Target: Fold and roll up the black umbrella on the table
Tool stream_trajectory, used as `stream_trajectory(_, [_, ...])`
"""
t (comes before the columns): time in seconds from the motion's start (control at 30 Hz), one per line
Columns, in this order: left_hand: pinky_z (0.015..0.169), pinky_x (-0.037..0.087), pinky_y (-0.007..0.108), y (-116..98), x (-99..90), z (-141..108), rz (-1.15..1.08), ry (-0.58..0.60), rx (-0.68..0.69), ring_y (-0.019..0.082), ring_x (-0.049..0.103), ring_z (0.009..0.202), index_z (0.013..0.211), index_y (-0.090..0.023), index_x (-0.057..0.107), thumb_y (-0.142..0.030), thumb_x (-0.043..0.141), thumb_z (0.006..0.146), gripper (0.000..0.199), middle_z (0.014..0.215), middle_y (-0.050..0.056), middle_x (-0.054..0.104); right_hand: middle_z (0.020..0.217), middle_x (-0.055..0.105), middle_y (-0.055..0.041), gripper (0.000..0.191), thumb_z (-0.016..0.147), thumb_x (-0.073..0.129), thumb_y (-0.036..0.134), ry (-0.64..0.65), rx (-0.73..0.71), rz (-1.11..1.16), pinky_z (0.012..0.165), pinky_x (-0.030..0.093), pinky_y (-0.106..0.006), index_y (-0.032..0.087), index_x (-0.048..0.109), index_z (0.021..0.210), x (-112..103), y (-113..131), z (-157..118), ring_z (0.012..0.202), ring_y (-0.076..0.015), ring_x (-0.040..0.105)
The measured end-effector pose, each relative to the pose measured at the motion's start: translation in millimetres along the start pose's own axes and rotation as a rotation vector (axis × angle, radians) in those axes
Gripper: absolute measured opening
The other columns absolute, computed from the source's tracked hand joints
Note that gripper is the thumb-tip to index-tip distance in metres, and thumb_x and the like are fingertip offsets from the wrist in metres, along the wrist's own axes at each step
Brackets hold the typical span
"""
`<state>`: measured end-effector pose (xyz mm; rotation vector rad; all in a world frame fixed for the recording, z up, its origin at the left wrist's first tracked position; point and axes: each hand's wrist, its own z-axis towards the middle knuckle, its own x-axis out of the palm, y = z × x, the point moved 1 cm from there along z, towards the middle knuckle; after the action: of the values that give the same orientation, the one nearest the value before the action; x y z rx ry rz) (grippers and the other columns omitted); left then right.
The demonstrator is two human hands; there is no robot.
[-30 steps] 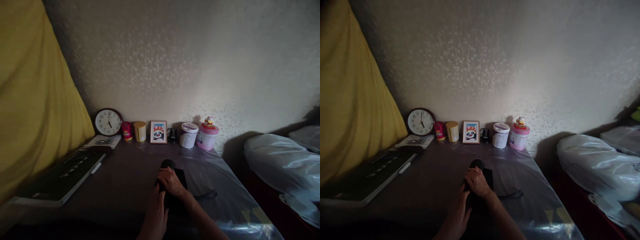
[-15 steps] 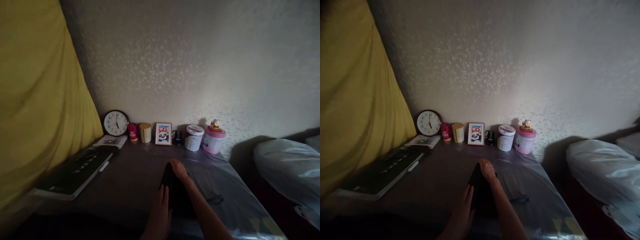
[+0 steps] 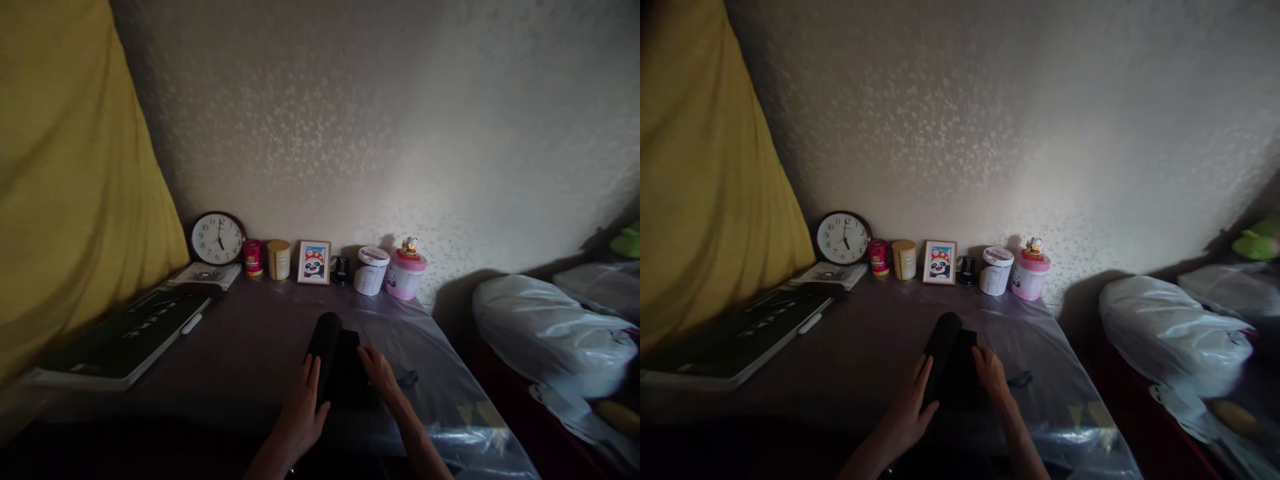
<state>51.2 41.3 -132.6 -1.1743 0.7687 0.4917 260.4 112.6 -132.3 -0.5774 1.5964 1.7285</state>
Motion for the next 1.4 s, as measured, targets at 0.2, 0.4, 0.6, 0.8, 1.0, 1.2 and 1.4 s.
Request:
stream_trajectory(0.2, [0.111, 0.023, 0.042, -2.9, -4.8, -2.7, -0.025, 0.050, -0.032, 0.022, 0.015, 0.137, 0.141, -0.013, 0.008, -0.003, 0.045, 0.064, 0.086, 0.150, 0.015, 0.011, 0.091, 0.070, -0.0119, 0.031, 0.082, 0.047, 0.031, -0.025, -0.028, -0.155, 0.073, 0.043, -0.030, 0.014, 0.061, 0.103, 4.5, 26.7, -19.2, 0.089, -0.0260, 0.064])
stream_trajectory(0.4, [0.110, 0.024, 0.041, -6.3, -3.3, -3.1, 0.014, 0.031, -0.079, 0.023, 0.019, 0.136, 0.141, -0.011, 0.005, 0.000, 0.044, 0.064, 0.088, 0.148, 0.019, 0.018, 0.089, 0.070, -0.0122, 0.033, 0.084, 0.046, 0.030, -0.016, -0.038, -0.274, 0.070, 0.042, -0.031, 0.014, 0.059, 0.110, -6.2, 49.6, -20.5, 0.087, -0.0266, 0.065])
stream_trajectory(0.6, [0.109, 0.026, 0.039, -7.2, -1.6, -3.3, 0.037, 0.033, -0.095, 0.022, 0.022, 0.135, 0.141, -0.010, 0.004, 0.001, 0.041, 0.065, 0.086, 0.147, 0.019, 0.021, 0.088, 0.071, -0.0099, 0.034, 0.078, 0.052, 0.029, 0.034, -0.025, -0.022, 0.073, 0.046, -0.031, 0.014, 0.063, 0.106, -1.0, 49.3, -3.1, 0.087, -0.0248, 0.065])
stream_trajectory(0.8, [0.110, 0.024, 0.037, -4.7, -0.1, -3.8, 0.067, 0.030, -0.076, 0.023, 0.019, 0.136, 0.140, -0.003, 0.007, 0.002, 0.042, 0.064, 0.083, 0.147, 0.021, 0.019, 0.086, 0.070, -0.0089, 0.039, 0.074, 0.055, 0.035, 0.057, -0.038, 0.241, 0.072, 0.048, -0.031, 0.011, 0.064, 0.103, 16.4, 62.9, 10.6, 0.083, -0.0230, 0.064])
stream_trajectory(1.0, [0.111, 0.023, 0.039, -5.7, -2.6, -3.6, 0.041, 0.042, -0.066, 0.024, 0.017, 0.136, 0.140, -0.003, 0.008, 0.001, 0.042, 0.063, 0.084, 0.147, 0.021, 0.018, 0.087, 0.070, -0.0096, 0.037, 0.075, 0.055, 0.031, 0.066, -0.051, 0.245, 0.073, 0.047, -0.030, 0.010, 0.064, 0.103, 36.1, 81.4, 13.4, 0.084, -0.0223, 0.064])
stream_trajectory(1.2, [0.112, 0.020, 0.040, -7.6, -7.3, -1.5, 0.001, 0.027, -0.059, 0.024, 0.016, 0.137, 0.140, -0.006, 0.014, -0.001, 0.045, 0.062, 0.083, 0.148, 0.018, 0.018, 0.083, 0.070, -0.0083, 0.032, 0.077, 0.056, 0.025, 0.126, -0.035, 0.132, 0.069, 0.045, -0.026, 0.011, 0.060, 0.105, 44.8, 92.2, 14.4, 0.083, -0.0208, 0.064])
stream_trajectory(1.4, [0.111, 0.021, 0.039, 1.6, -4.3, -1.2, 0.011, 0.045, -0.114, 0.024, 0.023, 0.135, 0.138, -0.007, 0.020, -0.006, 0.048, 0.066, 0.077, 0.146, 0.017, 0.026, 0.070, 0.070, -0.0052, 0.029, 0.081, 0.049, 0.026, 0.217, -0.110, 0.146, 0.065, 0.043, -0.025, 0.011, 0.057, 0.105, 50.9, 95.0, 12.9, 0.071, -0.0172, 0.065])
